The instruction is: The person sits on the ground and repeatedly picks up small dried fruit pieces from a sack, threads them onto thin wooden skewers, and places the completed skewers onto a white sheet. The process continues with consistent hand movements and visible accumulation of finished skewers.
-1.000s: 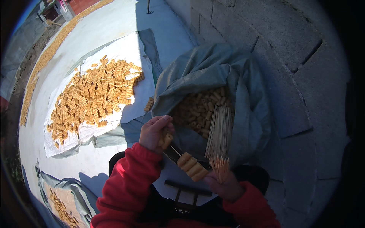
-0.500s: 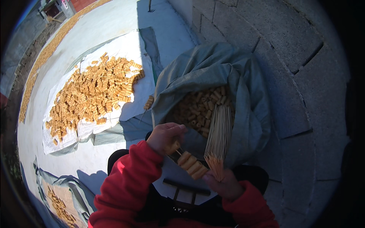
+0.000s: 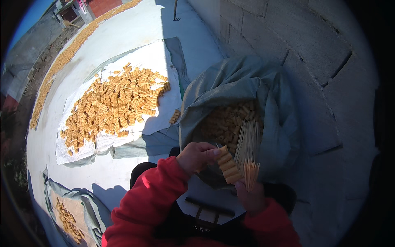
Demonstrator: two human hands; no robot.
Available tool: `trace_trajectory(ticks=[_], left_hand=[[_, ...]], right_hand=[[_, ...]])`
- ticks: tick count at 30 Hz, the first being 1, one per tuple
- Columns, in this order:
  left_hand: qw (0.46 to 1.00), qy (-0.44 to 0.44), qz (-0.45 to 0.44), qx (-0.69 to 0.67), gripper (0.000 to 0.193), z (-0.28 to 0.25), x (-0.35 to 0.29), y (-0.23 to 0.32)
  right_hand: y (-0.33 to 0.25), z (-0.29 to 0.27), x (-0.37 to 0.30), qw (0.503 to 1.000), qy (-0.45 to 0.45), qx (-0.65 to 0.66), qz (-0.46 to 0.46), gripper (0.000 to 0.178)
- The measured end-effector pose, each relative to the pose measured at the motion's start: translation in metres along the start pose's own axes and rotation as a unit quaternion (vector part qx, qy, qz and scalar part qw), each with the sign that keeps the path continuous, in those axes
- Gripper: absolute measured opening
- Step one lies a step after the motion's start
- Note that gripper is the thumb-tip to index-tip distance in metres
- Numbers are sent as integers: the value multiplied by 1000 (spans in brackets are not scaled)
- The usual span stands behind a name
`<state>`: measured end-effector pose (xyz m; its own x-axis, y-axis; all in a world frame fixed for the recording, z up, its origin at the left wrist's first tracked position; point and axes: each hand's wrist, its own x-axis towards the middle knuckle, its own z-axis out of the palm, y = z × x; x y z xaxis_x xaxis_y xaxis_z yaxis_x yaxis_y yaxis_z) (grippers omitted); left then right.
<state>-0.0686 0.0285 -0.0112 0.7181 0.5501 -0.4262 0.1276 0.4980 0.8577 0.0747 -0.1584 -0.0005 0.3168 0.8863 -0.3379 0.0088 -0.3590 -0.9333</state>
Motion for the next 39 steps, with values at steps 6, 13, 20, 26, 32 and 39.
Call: trace_trajectory(ticks=[6,13,20,26,32,39], left_hand=[[985,101,70,-118,32,-39,-22,26],[791,326,343,-388,21,-211,-97,26],[994,-16,83,65,24,22,-31,22],[997,-57,5,42,23,43,8,12],[999,-18,-37,-22,23,47,12,17],[983,3,-34,-180,21,40,15,5]], right_hand=[[-4,-7,5,990,41,137,-1,28],[-28,2,10,973,-87,177,120,29],[-31,4,16,933,-249,160,203,32],[-15,-11,15,910,-250,282,173,40],[-13,-11,15,922,-144,327,146,34],[-2,-2,15,974,-130,112,151,24]])
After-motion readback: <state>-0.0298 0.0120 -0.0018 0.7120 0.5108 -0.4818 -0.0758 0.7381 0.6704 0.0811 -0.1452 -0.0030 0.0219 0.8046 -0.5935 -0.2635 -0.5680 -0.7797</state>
